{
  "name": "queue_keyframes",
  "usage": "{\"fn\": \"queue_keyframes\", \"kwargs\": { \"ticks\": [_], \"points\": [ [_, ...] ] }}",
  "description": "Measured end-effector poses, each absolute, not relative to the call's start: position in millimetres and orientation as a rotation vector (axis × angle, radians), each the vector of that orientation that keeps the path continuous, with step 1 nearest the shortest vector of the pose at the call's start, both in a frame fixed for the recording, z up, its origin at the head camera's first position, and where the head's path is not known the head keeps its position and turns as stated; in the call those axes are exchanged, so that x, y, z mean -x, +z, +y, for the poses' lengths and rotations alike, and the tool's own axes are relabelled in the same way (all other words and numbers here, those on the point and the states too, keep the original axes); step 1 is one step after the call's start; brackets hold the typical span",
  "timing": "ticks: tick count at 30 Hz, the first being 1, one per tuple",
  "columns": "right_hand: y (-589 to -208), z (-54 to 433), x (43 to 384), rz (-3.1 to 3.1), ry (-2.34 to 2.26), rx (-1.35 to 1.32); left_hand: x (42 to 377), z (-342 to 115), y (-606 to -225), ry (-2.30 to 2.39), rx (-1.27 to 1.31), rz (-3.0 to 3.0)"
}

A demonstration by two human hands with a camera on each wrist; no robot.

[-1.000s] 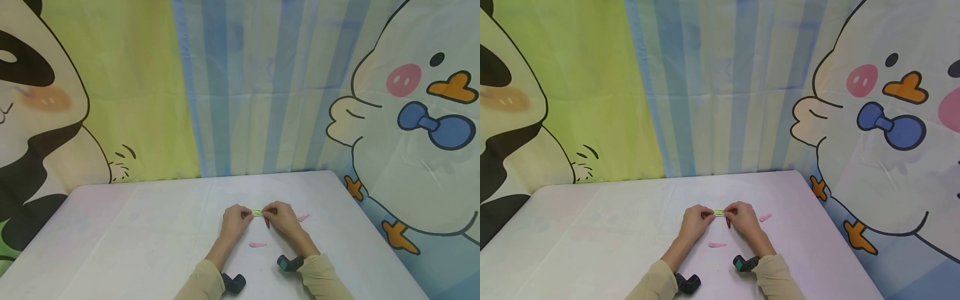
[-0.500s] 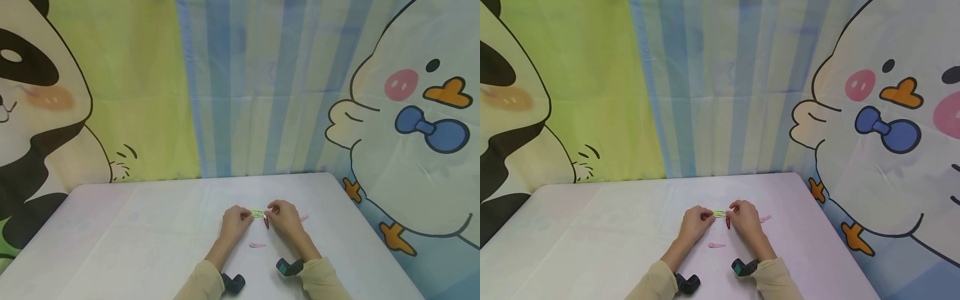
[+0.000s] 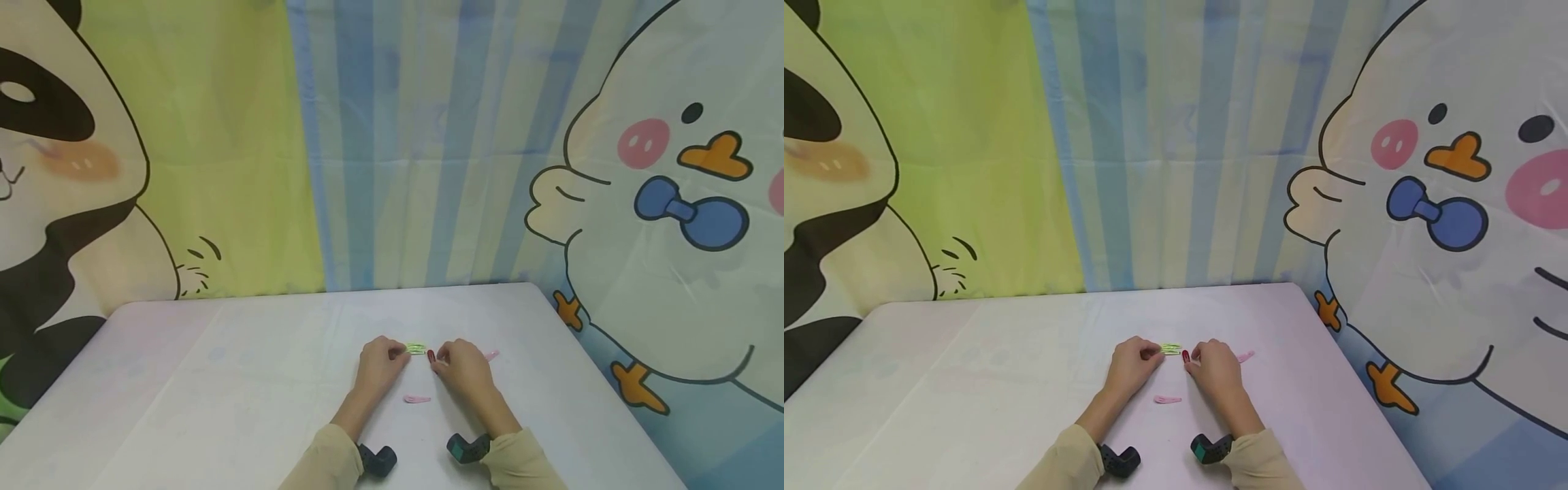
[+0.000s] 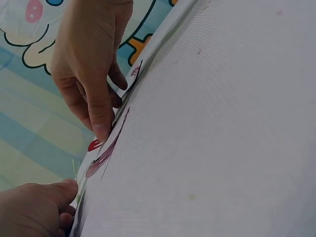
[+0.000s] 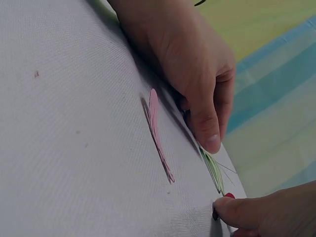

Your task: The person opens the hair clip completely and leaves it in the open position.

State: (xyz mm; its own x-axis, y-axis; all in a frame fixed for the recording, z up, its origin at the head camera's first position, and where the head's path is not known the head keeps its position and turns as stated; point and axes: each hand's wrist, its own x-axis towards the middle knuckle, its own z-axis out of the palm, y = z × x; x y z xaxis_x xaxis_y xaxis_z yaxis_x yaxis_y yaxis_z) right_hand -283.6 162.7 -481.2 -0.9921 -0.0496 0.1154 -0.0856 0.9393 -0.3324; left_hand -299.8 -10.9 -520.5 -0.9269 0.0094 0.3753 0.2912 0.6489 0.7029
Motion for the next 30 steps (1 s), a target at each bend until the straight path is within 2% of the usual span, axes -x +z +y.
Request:
{"fn": "queue_keyframes", "kwargs": {
  "ticks": [30],
  "points": [
    [-487.0, 155.3, 281.6, -2.905, 0.519, -0.259, 292.8, -15.1, -519.8, -1.168, 0.245, -2.578]
  ]
}}
